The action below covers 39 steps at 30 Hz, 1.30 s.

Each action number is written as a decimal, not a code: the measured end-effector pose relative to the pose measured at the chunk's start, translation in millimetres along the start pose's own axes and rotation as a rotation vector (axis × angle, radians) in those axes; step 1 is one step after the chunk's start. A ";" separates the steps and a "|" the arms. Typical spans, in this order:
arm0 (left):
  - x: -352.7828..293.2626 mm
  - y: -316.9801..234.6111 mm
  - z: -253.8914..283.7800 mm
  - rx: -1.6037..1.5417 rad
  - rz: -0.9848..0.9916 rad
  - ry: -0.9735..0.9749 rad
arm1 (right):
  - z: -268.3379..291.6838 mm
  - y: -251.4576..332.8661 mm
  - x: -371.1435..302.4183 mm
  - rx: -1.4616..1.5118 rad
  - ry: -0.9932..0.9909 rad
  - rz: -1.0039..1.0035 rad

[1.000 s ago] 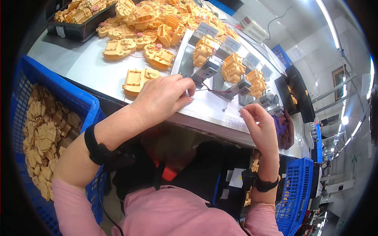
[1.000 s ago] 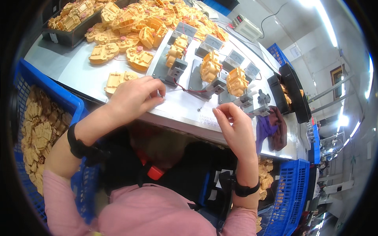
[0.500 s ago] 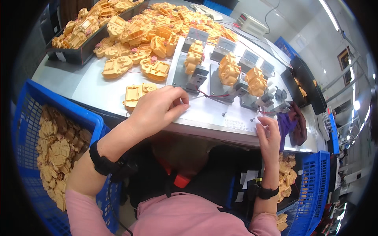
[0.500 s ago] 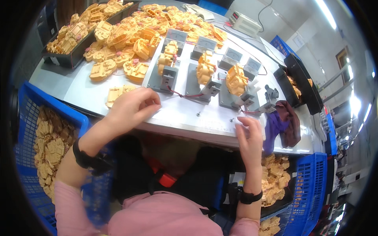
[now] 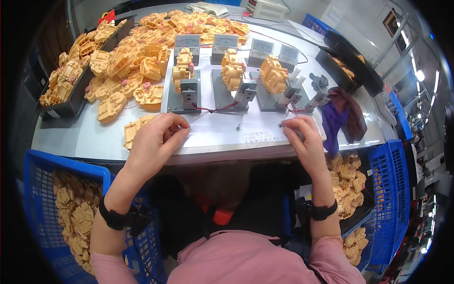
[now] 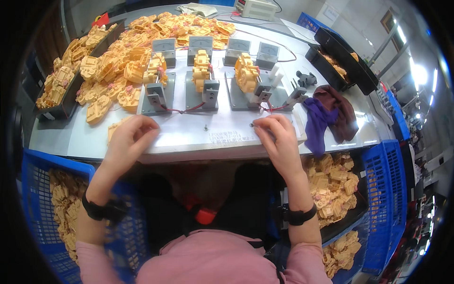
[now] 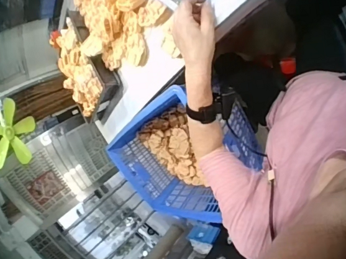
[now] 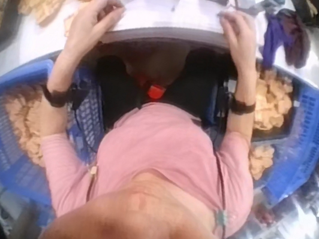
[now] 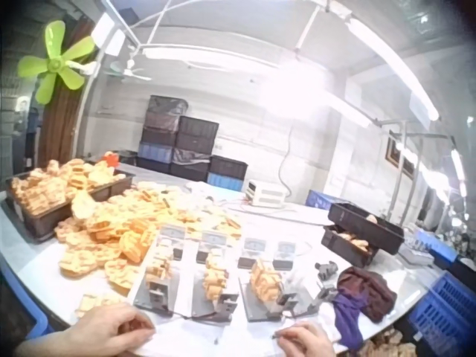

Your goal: Assemble plastic toy components by attaching small parts onto an assembly jig.

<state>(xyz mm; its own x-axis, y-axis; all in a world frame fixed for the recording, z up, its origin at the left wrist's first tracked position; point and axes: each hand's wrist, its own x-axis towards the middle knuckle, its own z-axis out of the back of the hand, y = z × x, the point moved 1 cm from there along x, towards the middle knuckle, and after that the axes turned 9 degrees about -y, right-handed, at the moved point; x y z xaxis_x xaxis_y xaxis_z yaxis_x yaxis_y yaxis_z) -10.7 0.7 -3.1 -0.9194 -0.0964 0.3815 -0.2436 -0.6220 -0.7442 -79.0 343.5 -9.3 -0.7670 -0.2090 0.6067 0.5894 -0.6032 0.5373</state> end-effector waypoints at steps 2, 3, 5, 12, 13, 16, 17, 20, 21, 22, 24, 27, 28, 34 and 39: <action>0.0 0.2 -0.3 0.007 -0.012 0.002 | -0.7 -1.0 -0.9 0.027 -0.009 -0.029; -0.3 0.2 0.0 0.014 -0.020 -0.002 | -1.3 -1.7 -1.1 0.036 -0.008 -0.032; -1.0 0.7 0.7 0.023 -0.030 -0.003 | -2.0 -2.0 -0.3 0.047 -0.009 -0.037; -1.7 -0.7 0.0 0.034 -0.031 -0.013 | -4.0 2.3 11.7 0.016 0.039 -0.001; -1.7 -1.4 0.2 0.039 -0.024 -0.008 | -4.9 2.9 12.7 0.027 0.055 -0.015; -1.8 -1.4 0.6 0.036 -0.008 -0.004 | -7.1 2.8 12.3 0.027 0.037 -0.045; -1.8 -1.5 0.8 0.035 -0.006 -0.004 | -8.2 1.3 12.4 0.027 0.039 -0.046; -1.8 -1.4 -1.6 0.028 -0.008 -0.008 | -10.7 -8.6 8.0 0.018 -0.001 0.014; -2.0 -0.7 -1.4 0.025 -0.009 -0.012 | -11.2 -11.3 7.4 -0.001 0.009 0.033; -2.1 -0.3 -1.4 0.023 -0.010 -0.017 | -11.3 -12.3 7.1 -0.021 0.019 0.051; -1.9 -0.7 -0.9 0.016 -0.003 -0.012 | -10.9 -9.0 6.7 -0.025 0.012 0.046; -2.4 0.7 0.2 0.017 -0.005 -0.007 | -13.2 -2.6 6.5 0.004 -0.013 0.019; -2.6 1.0 0.7 0.024 -0.014 -0.005 | -13.1 -0.8 6.7 0.034 -0.032 -0.004; -2.9 -1.5 0.5 0.034 -0.033 -0.006 | -12.9 16.3 4.4 -0.094 -0.117 0.113; -1.5 -2.1 2.4 0.021 0.014 0.018 | -38.2 54.0 11.0 -0.021 0.014 0.273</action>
<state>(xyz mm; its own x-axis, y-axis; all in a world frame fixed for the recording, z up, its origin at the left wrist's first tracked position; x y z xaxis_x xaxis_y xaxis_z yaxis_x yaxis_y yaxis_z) -8.1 0.3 -0.8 -0.9282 -0.0911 0.3608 -0.2243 -0.6366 -0.7378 -65.3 279.2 4.0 -0.5839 -0.3769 0.7190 0.7696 -0.5389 0.3424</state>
